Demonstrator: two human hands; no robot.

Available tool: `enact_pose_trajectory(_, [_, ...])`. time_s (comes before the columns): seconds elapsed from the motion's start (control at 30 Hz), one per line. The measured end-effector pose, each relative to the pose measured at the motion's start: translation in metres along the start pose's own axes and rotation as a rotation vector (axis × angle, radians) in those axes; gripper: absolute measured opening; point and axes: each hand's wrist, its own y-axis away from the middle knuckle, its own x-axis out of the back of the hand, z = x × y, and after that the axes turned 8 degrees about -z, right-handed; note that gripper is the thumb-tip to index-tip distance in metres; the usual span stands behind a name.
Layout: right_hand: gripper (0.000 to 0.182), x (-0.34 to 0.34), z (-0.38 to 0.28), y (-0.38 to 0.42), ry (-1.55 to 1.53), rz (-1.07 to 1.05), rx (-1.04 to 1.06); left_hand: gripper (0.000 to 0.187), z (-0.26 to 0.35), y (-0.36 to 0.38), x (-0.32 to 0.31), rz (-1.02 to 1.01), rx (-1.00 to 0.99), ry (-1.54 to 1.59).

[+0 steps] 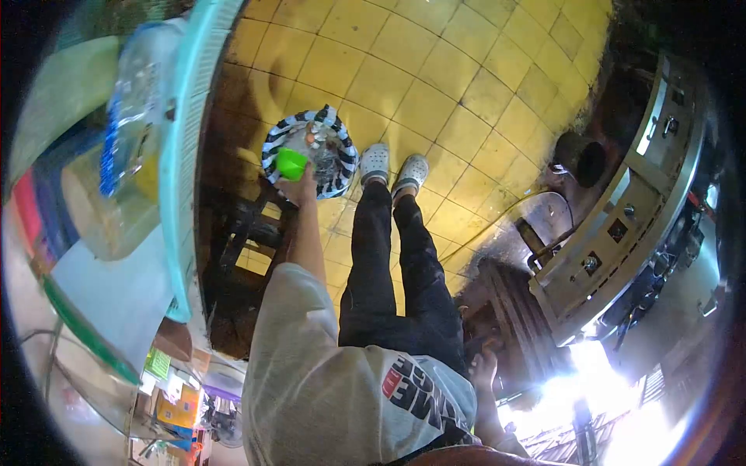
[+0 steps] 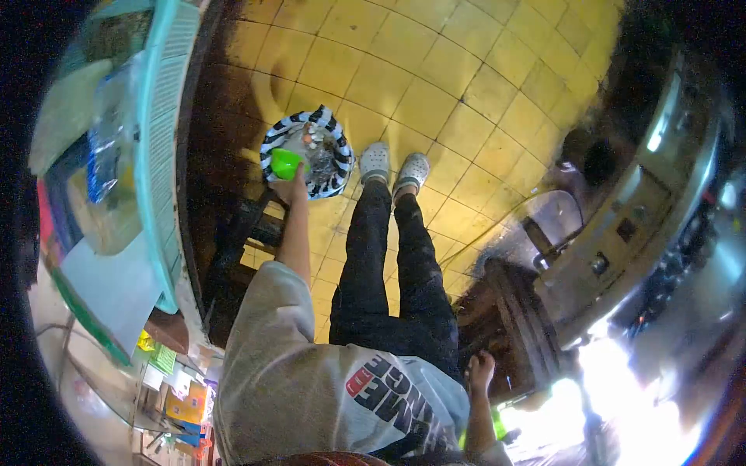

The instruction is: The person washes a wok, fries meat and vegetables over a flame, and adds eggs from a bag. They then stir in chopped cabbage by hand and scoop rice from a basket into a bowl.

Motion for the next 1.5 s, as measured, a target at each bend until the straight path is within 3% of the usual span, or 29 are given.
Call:
enact_pose_trajectory(0.03, [0.026,-0.009,-0.013,-0.018,0.073,-0.049,0.06,0.076,-0.014,0.01,-0.004,0.031,-0.111,-0.013])
enact_pose_trajectory(0.07, [0.032,-0.02,-0.029,-0.039,0.144,-0.097,0.12,0.064,0.05,0.067,0.072,-0.453,-0.036,0.438])
enact_pose_trajectory(0.1, [0.035,-0.038,-0.073,-0.041,0.442,-0.093,0.517,0.05,0.028,0.072,0.059,-0.561,-0.11,0.733])
enact_pose_trajectory(0.13, [0.038,-0.059,-0.117,-0.04,0.734,-0.08,0.915,0.051,0.004,0.088,0.05,-0.63,-0.105,0.943])
enact_pose_trajectory(0.17, [0.041,-0.085,-0.153,-0.038,0.644,-0.23,0.883,0.053,0.024,0.123,0.08,-0.748,-0.039,1.045])
enact_pose_trajectory(0.23, [0.049,-0.136,-0.225,-0.027,0.489,-0.533,0.869,0.048,0.004,0.158,0.089,-1.073,0.103,1.035])
enact_pose_trajectory(0.27, [0.054,-0.159,-0.258,-0.019,0.419,-0.682,0.885,0.047,0.001,0.178,0.092,-1.177,0.012,1.078])
enact_pose_trajectory(0.33, [0.063,-0.196,-0.303,-0.008,0.037,-0.929,0.49,0.055,0.019,0.214,0.12,-1.335,0.034,1.152])
enact_pose_trajectory(0.43, [0.061,-0.228,-0.331,-0.014,-0.102,-1.025,0.433,0.059,0.017,0.217,0.119,-1.406,-0.226,0.884])
enact_pose_trajectory(0.47, [0.055,-0.245,-0.314,-0.043,-0.155,-0.98,0.603,0.057,0.033,0.217,0.124,-1.385,-0.312,0.787])
enact_pose_trajectory(0.53, [0.052,-0.24,-0.311,-0.057,-0.154,-0.999,0.691,0.052,0.029,0.19,0.108,-1.508,-0.389,0.786])
enact_pose_trajectory(0.57, [0.052,-0.236,-0.309,-0.062,-0.154,-0.996,0.676,0.046,0.021,0.16,0.09,-1.534,-0.278,0.563])
enact_pose_trajectory(0.6, [0.052,-0.231,-0.307,-0.067,-0.122,-0.961,0.631,0.039,0.006,0.12,0.068,-1.478,-0.211,0.549])
enact_pose_trajectory(0.63, [0.052,-0.227,-0.302,-0.075,-0.092,-0.923,0.586,0.039,-0.001,0.093,0.052,-1.035,-0.505,0.391])
enact_pose_trajectory(0.67, [0.052,-0.223,-0.292,-0.084,-0.094,-0.913,0.57,0.043,-0.014,0.053,0.025,-0.782,-0.499,0.342])
enact_pose_trajectory(0.7, [0.052,-0.216,-0.278,-0.093,-0.12,-0.821,0.634,0.045,-0.018,0.019,0.022,-0.859,-0.241,0.364])
enact_pose_trajectory(0.73, [0.052,-0.211,-0.266,-0.101,-0.142,-0.727,0.7,0.044,-0.021,-0.001,0.014,-0.722,-0.133,0.419])
enact_pose_trajectory(0.8, [0.052,-0.195,-0.254,-0.107,-0.027,-0.671,0.691,0.047,-0.04,-0.044,-0.003,-0.352,-0.391,-0.062])
enact_pose_trajectory(0.87, [0.052,-0.186,-0.223,-0.122,-0.07,-0.505,0.605,0.051,-0.062,-0.088,-0.024,-0.33,-0.339,-0.074])
enact_pose_trajectory(0.93, [0.052,-0.183,-0.196,-0.135,-0.184,-0.504,0.498,0.054,-0.045,-0.09,-0.017,-0.278,-0.441,-0.339])
enact_pose_trajectory(1.0, [0.051,-0.181,-0.182,-0.139,-0.295,-0.493,0.392,0.047,-0.022,-0.071,-0.015,-0.235,-0.328,-0.346])
enact_pose_trajectory(1.1, [0.053,-0.174,-0.178,-0.142,0.028,-0.551,0.553,0.029,0.001,-0.05,-0.013,-0.181,-0.401,-0.744])
enact_pose_trajectory(1.23, [0.05,-0.176,-0.173,-0.139,0.026,-0.521,0.524,0.022,-0.02,-0.059,-0.032,-0.247,-0.362,-0.484])
enact_pose_trajectory(1.33, [0.05,-0.175,-0.197,-0.129,0.045,-0.577,0.514,0.015,-0.008,-0.033,-0.033,0.039,-0.838,-0.266])
enact_pose_trajectory(1.4, [0.051,-0.179,-0.207,-0.126,-0.07,-0.605,0.544,0.015,0.022,-0.013,-0.023,0.0,-0.85,-0.309])
enact_pose_trajectory(1.47, [0.051,-0.175,-0.204,-0.129,-0.175,-0.63,0.555,0.018,0.035,0.001,-0.025,-0.182,-0.896,-0.2])
enact_pose_trajectory(1.5, [0.051,-0.173,-0.197,-0.136,-0.145,-0.596,0.509,0.017,0.038,0.001,-0.034,-0.341,-0.783,-0.195])
